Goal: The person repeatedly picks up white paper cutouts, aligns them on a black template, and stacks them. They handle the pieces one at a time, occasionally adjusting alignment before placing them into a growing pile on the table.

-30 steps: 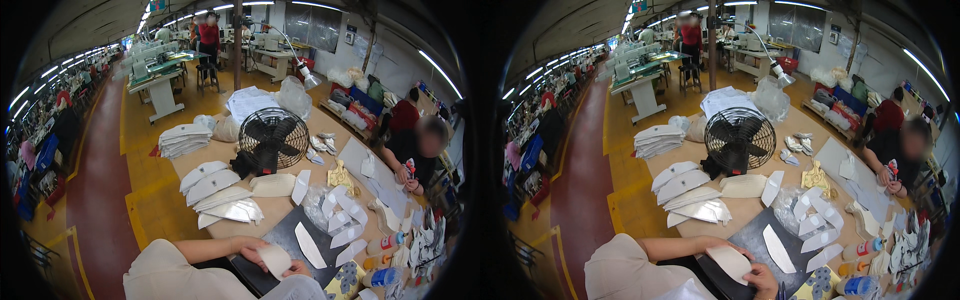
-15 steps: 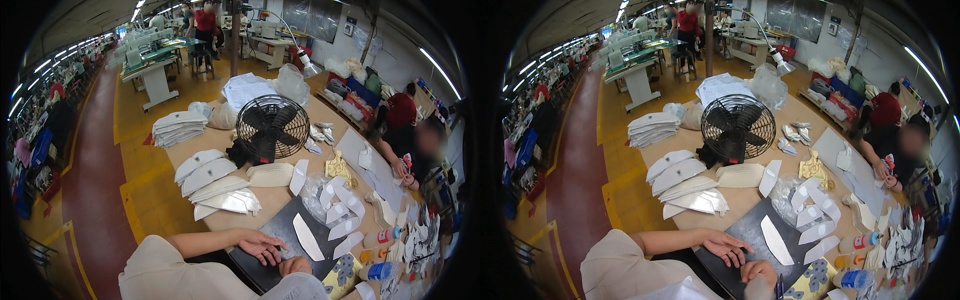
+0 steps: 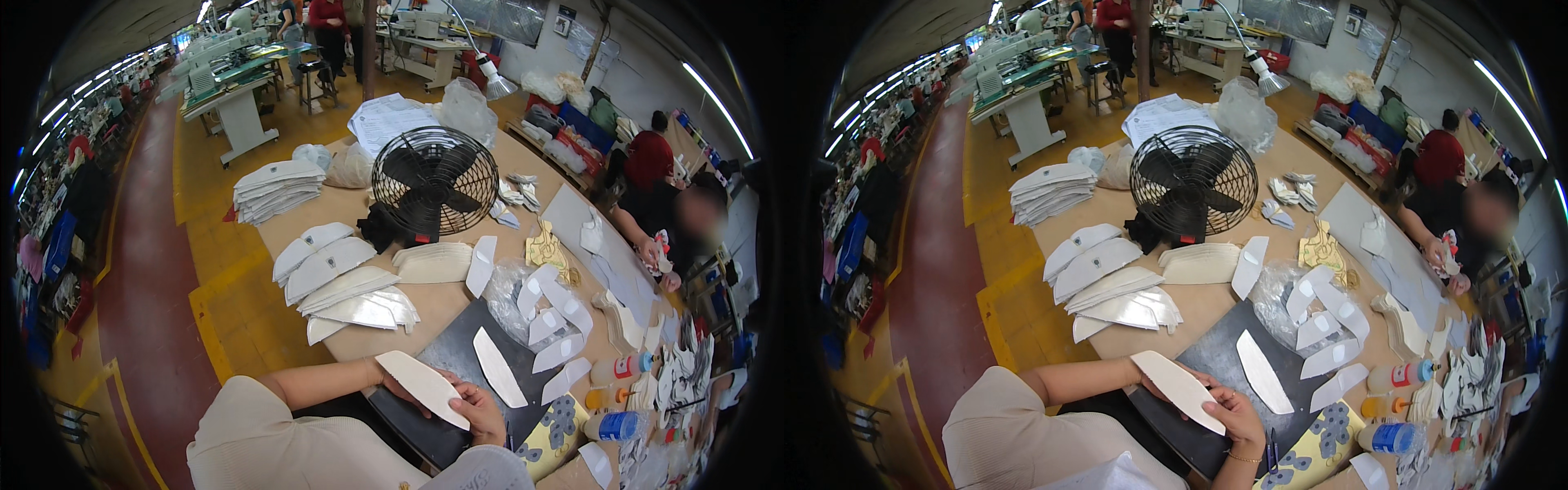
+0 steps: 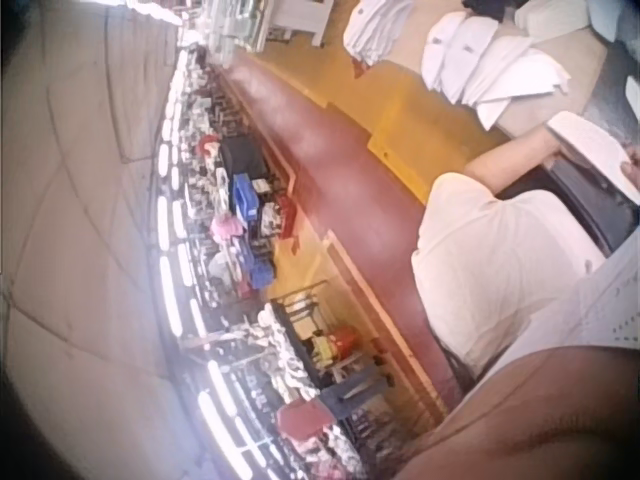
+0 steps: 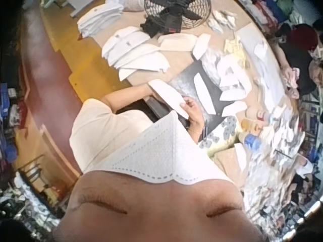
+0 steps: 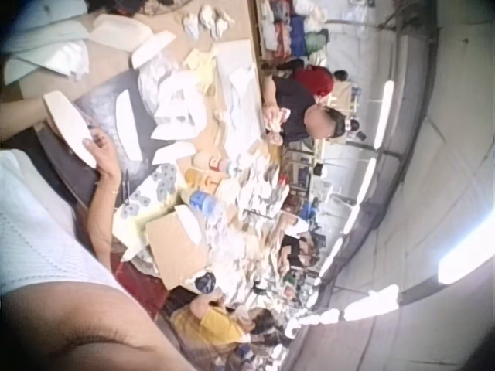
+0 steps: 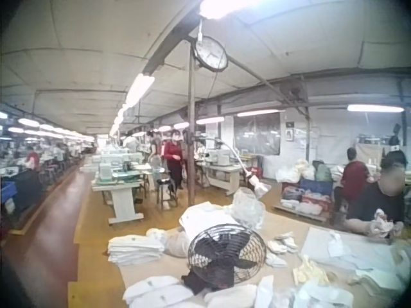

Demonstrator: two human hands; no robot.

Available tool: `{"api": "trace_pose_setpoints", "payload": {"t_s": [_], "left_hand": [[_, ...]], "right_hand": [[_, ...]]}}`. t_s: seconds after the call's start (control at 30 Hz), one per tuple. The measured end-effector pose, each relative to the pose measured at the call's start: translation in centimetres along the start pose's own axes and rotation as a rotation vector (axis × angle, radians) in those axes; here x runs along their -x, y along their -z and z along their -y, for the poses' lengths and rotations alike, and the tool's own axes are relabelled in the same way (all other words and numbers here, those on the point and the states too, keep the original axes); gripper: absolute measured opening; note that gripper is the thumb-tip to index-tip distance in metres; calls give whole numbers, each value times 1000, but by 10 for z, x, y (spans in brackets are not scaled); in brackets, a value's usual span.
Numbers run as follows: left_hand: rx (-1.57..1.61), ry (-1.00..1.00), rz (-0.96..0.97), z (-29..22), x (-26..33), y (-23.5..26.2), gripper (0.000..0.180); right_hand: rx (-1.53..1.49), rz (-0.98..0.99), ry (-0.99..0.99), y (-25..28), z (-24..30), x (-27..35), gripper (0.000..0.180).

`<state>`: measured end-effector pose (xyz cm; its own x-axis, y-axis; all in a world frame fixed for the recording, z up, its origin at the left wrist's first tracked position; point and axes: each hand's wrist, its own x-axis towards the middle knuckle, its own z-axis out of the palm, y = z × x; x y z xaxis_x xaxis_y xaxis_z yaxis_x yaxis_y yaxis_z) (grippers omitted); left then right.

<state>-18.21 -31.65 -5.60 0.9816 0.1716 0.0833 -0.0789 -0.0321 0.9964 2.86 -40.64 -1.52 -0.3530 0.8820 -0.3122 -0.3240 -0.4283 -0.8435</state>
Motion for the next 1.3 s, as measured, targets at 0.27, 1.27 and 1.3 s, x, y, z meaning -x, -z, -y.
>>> {"api": "trace_pose_setpoints", "payload": {"t_s": [0.27,1.27,1.3], "left_hand": [[1142,291,120,-1,-5,2,52],[975,355,251,1,-3,-1,28],[945,357,235,0,-3,-2,28]], "right_hand": [[-428,430,514,8,-4,8,14],[248,-666,616,-9,4,-1,39],[248,-671,617,-9,4,0,39]]}}
